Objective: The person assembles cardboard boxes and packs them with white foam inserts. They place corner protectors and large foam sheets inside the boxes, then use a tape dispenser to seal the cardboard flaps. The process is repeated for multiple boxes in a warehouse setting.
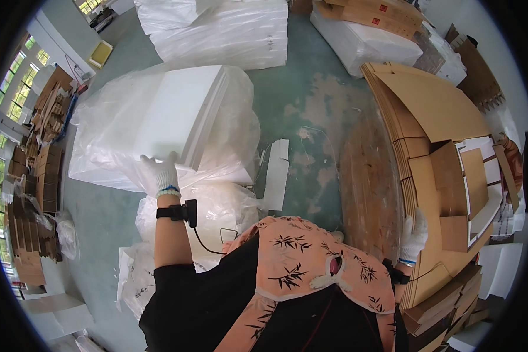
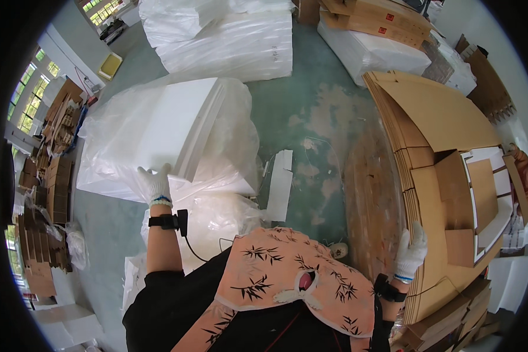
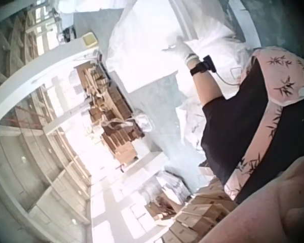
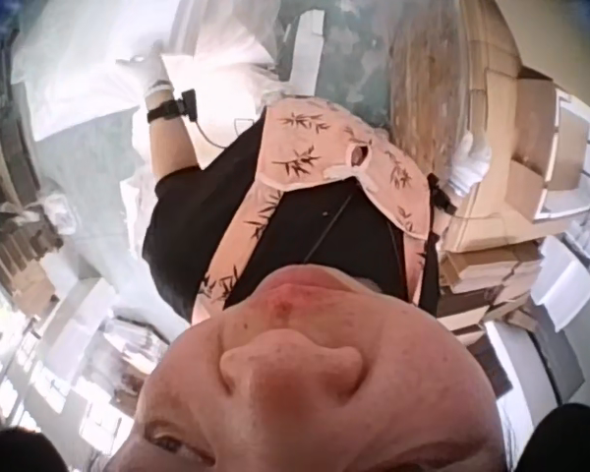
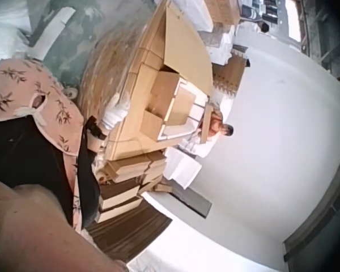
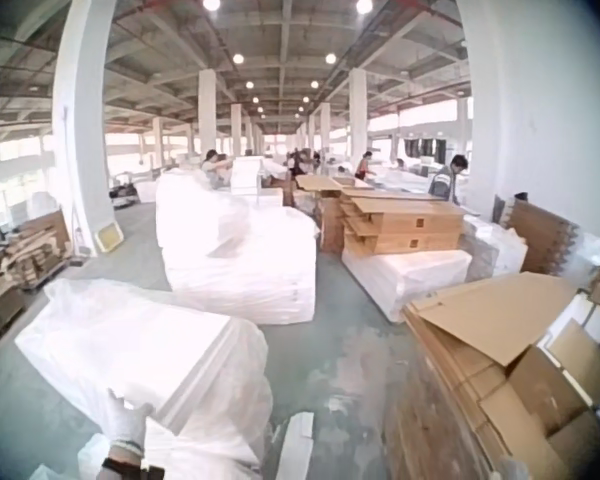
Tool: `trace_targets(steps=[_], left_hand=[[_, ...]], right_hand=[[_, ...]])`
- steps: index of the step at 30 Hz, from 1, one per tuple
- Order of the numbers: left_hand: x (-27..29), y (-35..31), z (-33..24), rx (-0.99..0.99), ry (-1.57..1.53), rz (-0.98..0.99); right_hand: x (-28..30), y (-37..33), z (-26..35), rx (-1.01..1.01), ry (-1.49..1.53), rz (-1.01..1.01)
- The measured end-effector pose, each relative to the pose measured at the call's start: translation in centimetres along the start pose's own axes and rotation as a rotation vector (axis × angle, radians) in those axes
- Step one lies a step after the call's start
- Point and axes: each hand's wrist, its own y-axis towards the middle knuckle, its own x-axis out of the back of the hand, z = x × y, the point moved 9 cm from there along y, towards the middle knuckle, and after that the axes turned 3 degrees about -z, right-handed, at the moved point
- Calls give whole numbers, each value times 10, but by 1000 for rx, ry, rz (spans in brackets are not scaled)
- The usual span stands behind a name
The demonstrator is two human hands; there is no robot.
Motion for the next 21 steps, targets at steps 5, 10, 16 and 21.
trace_targets(steps=[5,10,16,21], left_hand=[[-50,-3,-54,-291,712,264],[-80,-8,-90,-324,838,546],[-28,32,-125,-489,738,407],[62,-24,-188,-983,443,-259]], right_hand=[[-7,11,11,65,-15,17],[-13,28,33,52,76,116],[-27,46,25,32,172,136],[-49,71,13,34,267,188]])
